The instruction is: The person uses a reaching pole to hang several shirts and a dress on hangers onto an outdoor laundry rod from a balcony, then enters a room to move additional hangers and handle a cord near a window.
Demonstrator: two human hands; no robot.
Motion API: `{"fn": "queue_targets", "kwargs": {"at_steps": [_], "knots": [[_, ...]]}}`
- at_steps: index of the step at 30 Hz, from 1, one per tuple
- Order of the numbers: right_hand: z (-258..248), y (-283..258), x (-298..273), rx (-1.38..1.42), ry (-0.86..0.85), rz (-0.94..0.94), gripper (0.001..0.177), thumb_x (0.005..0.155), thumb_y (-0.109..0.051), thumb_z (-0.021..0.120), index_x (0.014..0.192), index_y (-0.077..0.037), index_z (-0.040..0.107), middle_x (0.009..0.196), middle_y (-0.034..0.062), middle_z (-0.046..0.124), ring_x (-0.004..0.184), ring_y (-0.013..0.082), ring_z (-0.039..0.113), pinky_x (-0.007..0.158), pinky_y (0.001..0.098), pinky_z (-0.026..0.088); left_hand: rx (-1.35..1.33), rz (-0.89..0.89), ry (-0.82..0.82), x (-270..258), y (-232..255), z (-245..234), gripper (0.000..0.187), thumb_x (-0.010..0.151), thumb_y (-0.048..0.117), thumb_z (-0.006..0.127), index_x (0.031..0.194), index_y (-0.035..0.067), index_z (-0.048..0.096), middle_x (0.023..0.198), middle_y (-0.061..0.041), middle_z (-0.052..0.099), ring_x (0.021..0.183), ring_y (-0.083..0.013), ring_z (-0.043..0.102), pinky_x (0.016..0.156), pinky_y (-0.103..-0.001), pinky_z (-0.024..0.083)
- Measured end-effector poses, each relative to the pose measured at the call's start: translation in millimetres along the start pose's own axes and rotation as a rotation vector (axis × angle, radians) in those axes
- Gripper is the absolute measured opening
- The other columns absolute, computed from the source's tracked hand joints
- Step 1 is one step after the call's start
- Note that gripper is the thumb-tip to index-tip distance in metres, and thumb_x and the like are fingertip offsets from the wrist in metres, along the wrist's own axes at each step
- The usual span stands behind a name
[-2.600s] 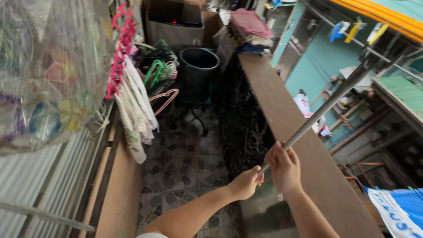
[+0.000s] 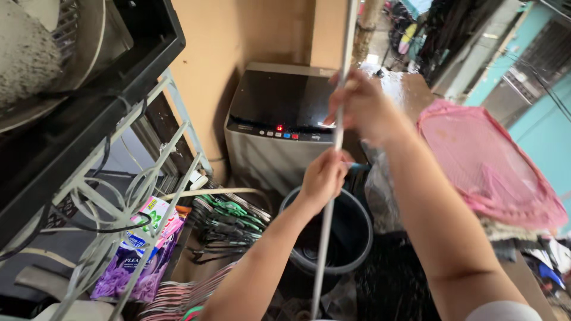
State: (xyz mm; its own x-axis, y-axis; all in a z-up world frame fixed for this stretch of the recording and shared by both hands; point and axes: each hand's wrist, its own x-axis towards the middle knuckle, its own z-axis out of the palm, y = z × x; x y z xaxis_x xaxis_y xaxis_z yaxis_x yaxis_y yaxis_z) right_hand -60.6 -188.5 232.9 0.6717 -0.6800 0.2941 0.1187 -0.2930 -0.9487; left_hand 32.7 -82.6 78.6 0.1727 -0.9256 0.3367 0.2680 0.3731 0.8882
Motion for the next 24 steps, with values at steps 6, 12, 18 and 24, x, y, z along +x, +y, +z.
{"fn": "queue_targets", "kwargs": {"at_steps": [6, 12, 18, 24], "knots": [[-99, 30, 158, 0.125, 0.217, -0.184, 0.013, 0.103, -0.008, 0.050, 0.113, -0.004, 0.057, 0.087, 0.0109, 0.068, 0.074, 0.0246, 0.073, 0.061, 0.0363, 0.064, 0.735, 0.217, 0.062, 37, -1, -13, 0.058, 0.095, 0.038, 0.068, 0.141, 0.007, 0.052, 0.112, -0.013, 0.071, 0.103, -0.0246, 0.067, 0.090, -0.038, 0.054], [-68, 65, 179, 0.003, 0.202, -0.184, 0.014, 0.103, -0.004, 0.049, 0.113, -0.003, 0.057, 0.091, 0.0120, 0.067, 0.077, 0.0243, 0.074, 0.065, 0.0360, 0.065, 0.893, -0.024, 0.287, 32, -66, -89, 0.062, 0.088, 0.029, 0.073, 0.143, 0.008, 0.053, 0.127, -0.018, 0.066, 0.108, -0.0310, 0.067, 0.092, -0.041, 0.055], [-46, 110, 224, -0.046, 0.116, -0.199, 0.016, 0.103, 0.000, 0.048, 0.114, -0.003, 0.058, 0.095, 0.0132, 0.067, 0.080, 0.0241, 0.075, 0.069, 0.0357, 0.066, 0.810, -0.225, 0.446, 6, -88, -148, 0.053, 0.089, 0.022, 0.070, 0.138, 0.009, 0.055, 0.121, -0.013, 0.069, 0.092, -0.0241, 0.075, 0.080, -0.036, 0.060], [-9, 150, 246, -0.041, -0.067, -0.285, 0.018, 0.104, 0.004, 0.046, 0.115, -0.003, 0.058, 0.099, 0.0144, 0.067, 0.083, 0.0238, 0.076, 0.073, 0.0354, 0.067, 0.835, -0.230, 0.545, -33, -93, -191, 0.046, 0.091, 0.022, 0.070, 0.134, 0.009, 0.060, 0.108, -0.009, 0.076, 0.090, -0.0212, 0.075, 0.080, -0.033, 0.059]]}}
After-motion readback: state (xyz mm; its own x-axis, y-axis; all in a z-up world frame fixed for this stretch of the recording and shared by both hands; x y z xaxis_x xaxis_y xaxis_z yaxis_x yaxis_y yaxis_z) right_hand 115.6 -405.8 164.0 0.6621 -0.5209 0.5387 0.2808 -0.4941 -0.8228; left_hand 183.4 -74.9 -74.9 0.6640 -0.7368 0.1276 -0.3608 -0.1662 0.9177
